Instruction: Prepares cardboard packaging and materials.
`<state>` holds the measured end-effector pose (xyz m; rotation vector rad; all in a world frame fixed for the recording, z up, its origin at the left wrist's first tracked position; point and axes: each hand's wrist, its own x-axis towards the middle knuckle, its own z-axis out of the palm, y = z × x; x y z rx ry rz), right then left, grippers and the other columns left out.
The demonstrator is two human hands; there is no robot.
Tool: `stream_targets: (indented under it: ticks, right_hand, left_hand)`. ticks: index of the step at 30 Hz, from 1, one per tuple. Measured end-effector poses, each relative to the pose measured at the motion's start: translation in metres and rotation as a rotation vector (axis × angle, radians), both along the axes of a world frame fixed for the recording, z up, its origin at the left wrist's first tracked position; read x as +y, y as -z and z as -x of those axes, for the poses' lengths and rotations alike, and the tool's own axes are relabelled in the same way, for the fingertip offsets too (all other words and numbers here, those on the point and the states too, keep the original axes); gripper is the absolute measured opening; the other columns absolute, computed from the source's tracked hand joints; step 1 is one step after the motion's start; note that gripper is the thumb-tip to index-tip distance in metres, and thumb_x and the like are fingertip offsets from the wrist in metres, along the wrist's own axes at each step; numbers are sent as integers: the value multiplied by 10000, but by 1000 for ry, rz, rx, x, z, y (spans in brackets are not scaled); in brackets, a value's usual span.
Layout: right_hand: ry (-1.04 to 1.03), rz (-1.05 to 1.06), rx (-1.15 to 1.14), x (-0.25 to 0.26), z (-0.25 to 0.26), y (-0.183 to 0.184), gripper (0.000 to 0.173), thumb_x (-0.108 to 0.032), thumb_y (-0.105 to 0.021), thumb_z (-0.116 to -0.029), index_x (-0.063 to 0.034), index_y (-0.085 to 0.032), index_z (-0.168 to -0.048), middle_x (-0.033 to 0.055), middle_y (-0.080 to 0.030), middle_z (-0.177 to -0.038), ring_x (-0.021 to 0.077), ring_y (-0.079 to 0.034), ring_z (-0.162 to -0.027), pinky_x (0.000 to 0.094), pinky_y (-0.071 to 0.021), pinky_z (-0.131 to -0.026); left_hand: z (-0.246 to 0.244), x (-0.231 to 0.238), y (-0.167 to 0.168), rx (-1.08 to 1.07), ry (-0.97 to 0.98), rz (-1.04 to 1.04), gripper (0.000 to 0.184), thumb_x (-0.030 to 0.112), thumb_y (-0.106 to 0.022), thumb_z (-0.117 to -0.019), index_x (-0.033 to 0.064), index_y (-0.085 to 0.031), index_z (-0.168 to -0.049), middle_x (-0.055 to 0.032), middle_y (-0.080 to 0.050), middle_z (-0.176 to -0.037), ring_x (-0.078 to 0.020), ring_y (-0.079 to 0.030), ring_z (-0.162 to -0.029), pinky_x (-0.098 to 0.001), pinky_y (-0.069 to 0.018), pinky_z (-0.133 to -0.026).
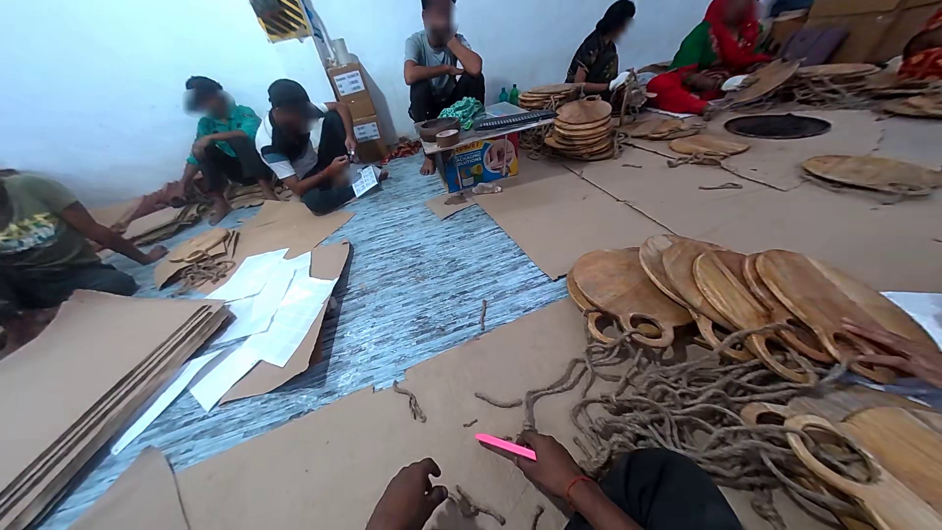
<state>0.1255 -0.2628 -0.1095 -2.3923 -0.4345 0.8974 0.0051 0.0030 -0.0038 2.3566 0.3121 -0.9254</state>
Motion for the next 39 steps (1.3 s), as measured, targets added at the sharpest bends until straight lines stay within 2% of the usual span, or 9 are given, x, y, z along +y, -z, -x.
stream_targets:
  ticks: [39]
  right_hand:
    - [8,-6,5,0,0,-1,387,-355,-640,-986,-100,-671,-1276,165,-718,-1174,333,-684,-1118,554,-520,-973]
  left_hand:
    - [1,-1,-2,-8,-6,0,470,316,-575,-1072,16,-554,-1434,-215,-696,-1256,-357,-683,-1163,-540,-504,-1056]
